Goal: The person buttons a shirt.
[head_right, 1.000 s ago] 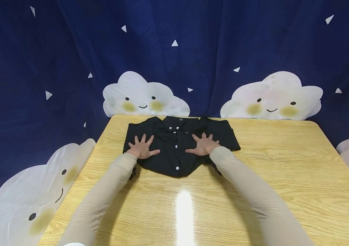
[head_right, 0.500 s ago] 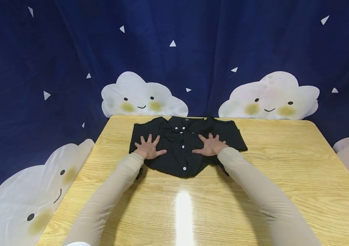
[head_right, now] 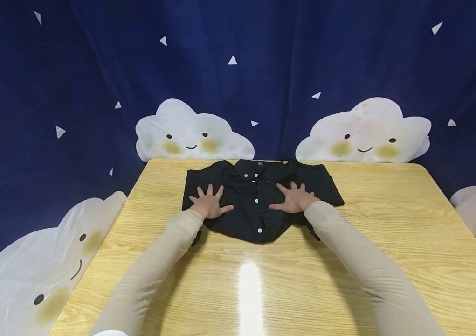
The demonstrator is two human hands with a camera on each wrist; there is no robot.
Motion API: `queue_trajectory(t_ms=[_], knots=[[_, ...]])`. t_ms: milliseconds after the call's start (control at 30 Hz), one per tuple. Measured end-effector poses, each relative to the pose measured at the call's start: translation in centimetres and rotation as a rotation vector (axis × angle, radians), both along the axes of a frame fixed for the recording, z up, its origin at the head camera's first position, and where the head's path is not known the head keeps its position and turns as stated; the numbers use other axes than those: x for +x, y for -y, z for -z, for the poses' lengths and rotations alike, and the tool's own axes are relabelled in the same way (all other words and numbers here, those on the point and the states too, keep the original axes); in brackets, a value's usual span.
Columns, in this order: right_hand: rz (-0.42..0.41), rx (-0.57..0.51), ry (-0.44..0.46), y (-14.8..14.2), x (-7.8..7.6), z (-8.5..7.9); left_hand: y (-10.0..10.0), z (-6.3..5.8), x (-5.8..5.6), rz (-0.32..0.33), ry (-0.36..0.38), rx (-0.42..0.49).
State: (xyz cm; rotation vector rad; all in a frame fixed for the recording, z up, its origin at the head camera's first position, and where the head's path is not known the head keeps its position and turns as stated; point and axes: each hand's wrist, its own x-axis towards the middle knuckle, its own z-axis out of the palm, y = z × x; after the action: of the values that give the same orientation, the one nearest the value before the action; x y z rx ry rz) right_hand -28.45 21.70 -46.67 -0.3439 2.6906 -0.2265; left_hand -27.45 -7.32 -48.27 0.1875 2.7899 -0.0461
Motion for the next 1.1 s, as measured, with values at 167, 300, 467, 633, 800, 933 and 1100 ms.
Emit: queue_trajectory(t_ms=[167, 300, 467, 633, 800, 933, 1100], knots=[[0.006, 0.009, 0.001, -0.8, 0.1, 0.0, -0.8, 0.0, 0.0, 0.004, 0.0, -0.003], [0.015, 0.016, 0.0, -1.3, 0.1, 0.0, -1.3, 0.1, -0.1, 0.012, -0.007, -0.007], [0.024, 0.022, 0.003, -2.0, 0.1, -0.2, -2.0, 0.0, -0.3, 0.014, -0.018, -0.006], [0.022, 0.021, -0.002, -2.7, 0.0, -0.1, -2.8, 0.0, -0.3, 0.0, -0.017, 0.003], [0.023, 0.005, -0.008, -3.3, -0.3, 0.0, -3.3, -0.2, -0.3, -0.019, -0.012, 0.013], [0.03, -0.003, -0.018, -3.6, -0.7, 0.1, -3.6, -0.3, -0.4, -0.033, -0.007, 0.016], [0.042, -0.012, -0.027, -4.0, -1.2, 0.2, -3.9, -0.3, -0.7, -0.039, -0.009, 0.019]])
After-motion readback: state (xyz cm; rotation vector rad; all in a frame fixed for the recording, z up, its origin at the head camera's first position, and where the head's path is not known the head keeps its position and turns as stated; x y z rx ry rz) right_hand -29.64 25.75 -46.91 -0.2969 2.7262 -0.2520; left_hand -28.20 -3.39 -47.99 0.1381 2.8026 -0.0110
